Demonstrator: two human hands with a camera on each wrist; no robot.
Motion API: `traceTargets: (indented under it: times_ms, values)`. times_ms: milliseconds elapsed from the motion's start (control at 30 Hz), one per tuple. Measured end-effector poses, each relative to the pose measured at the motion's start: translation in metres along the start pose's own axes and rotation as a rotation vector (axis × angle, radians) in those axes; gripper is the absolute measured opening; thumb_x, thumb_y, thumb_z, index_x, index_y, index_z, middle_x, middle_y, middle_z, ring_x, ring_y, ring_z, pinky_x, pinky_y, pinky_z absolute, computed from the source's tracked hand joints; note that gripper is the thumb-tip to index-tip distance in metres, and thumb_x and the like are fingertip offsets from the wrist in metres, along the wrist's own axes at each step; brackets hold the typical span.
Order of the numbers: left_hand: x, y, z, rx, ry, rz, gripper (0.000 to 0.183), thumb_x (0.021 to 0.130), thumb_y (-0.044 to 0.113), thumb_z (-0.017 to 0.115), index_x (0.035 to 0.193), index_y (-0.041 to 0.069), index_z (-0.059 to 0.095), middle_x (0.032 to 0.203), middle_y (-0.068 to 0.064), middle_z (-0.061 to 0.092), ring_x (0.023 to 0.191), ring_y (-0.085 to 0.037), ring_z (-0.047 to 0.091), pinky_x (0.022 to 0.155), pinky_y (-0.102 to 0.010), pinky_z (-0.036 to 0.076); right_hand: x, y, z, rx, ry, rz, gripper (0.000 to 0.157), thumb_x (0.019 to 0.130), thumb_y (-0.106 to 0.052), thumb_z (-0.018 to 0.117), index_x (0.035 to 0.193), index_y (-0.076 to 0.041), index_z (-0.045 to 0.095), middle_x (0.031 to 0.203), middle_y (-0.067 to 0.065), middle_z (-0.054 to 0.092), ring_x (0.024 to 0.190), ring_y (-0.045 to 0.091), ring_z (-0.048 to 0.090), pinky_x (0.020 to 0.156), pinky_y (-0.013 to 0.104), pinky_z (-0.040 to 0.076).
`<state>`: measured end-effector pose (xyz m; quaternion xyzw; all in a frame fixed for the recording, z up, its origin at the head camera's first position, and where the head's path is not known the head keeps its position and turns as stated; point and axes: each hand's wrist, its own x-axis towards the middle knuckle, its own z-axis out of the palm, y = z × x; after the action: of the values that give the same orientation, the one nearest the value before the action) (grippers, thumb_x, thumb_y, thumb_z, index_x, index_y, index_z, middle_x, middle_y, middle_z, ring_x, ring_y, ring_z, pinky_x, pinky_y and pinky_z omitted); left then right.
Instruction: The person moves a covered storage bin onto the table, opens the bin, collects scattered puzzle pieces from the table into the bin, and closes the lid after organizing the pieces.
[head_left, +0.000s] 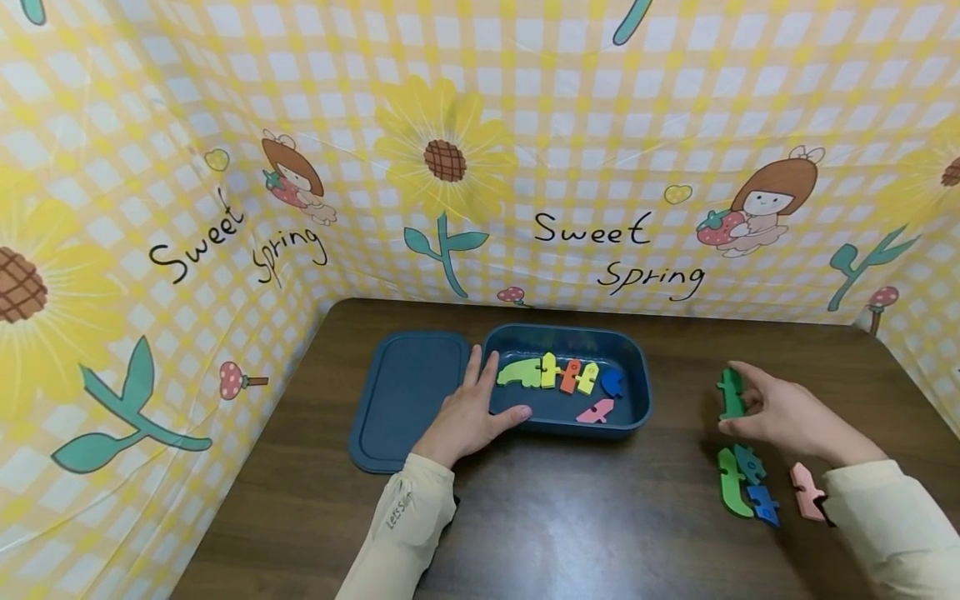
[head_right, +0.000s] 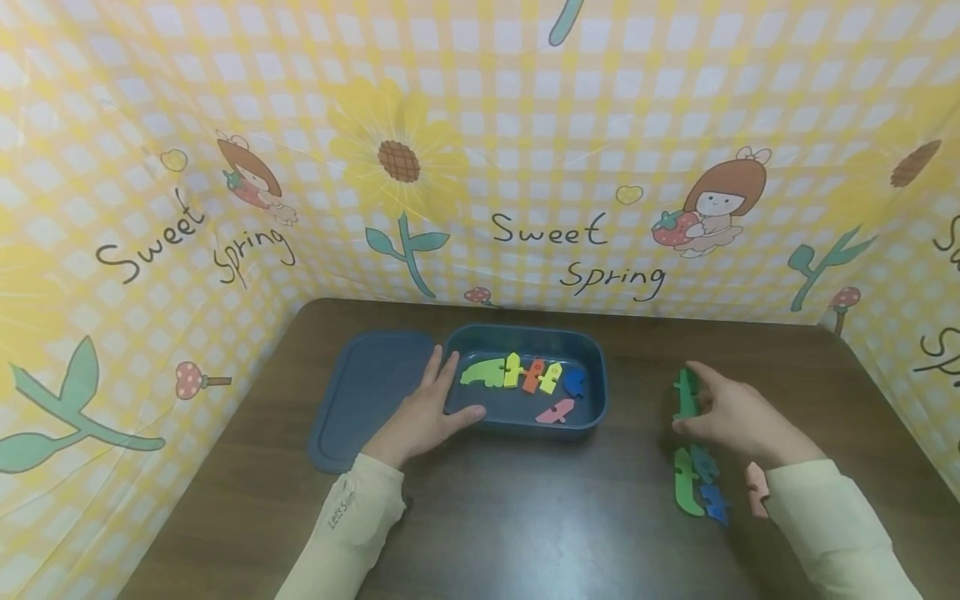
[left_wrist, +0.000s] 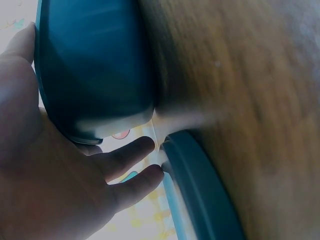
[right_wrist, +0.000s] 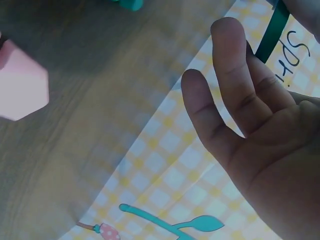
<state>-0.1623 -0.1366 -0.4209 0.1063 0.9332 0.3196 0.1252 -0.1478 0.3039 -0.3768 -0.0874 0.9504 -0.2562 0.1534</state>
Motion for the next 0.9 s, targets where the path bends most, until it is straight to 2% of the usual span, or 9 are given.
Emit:
traceTargets:
  times_ms: [167,367,700,900]
  values:
    - [-0.001,0.001,0.000,-0.007,0.001,0.006,0.103,0.090,0.068,0.061,0.165,0.022,0.008,0.168,-0.001,-0.013,0.143,-0.048,0.029,0.108,-0.068,0.028,0.004,-0.011,-0.001,0.013,-0.015,-0.013,0.110,0.085,-0.044,0.081,0.158,0.006,0.016,0.112,0.021,0.068,0.088,0.022,0.069,0.073,0.047,0.055]
    - [-0.001,0.001,-0.001,0.002,0.004,0.011,0.102,0.090,0.068,0.061,0.165,0.022,0.008,0.169,-0.004,-0.011,0.143,-0.049,0.030,0.108,-0.068,0.029,0.006,-0.024,-0.003,-0.003,-0.002,-0.044,0.108,0.084,-0.046,0.081,0.157,0.005,0.020,0.114,0.022,0.068,0.092,0.024,0.070,0.074,0.048,0.055]
    - [0.000,0.000,-0.001,-0.001,0.004,0.008,0.104,0.090,0.068,0.061,0.165,0.022,0.007,0.169,-0.004,-0.012,0.140,-0.051,0.033,0.108,-0.067,0.029,0.009,-0.037,-0.005,-0.008,-0.006,-0.070,0.107,0.084,-0.045,0.082,0.157,0.006,0.022,0.109,0.015,0.071,0.091,0.022,0.069,0.071,0.043,0.055]
    - [-0.001,0.000,-0.001,-0.008,0.002,0.008,0.104,0.090,0.069,0.061,0.165,0.023,0.006,0.169,-0.002,-0.013,0.141,-0.050,0.032,0.108,-0.067,0.029,0.013,-0.046,-0.004,-0.016,0.031,-0.105,0.104,0.083,-0.041,0.084,0.155,0.006,0.025,0.097,0.002,0.068,0.082,0.016,0.064,0.067,0.037,0.052]
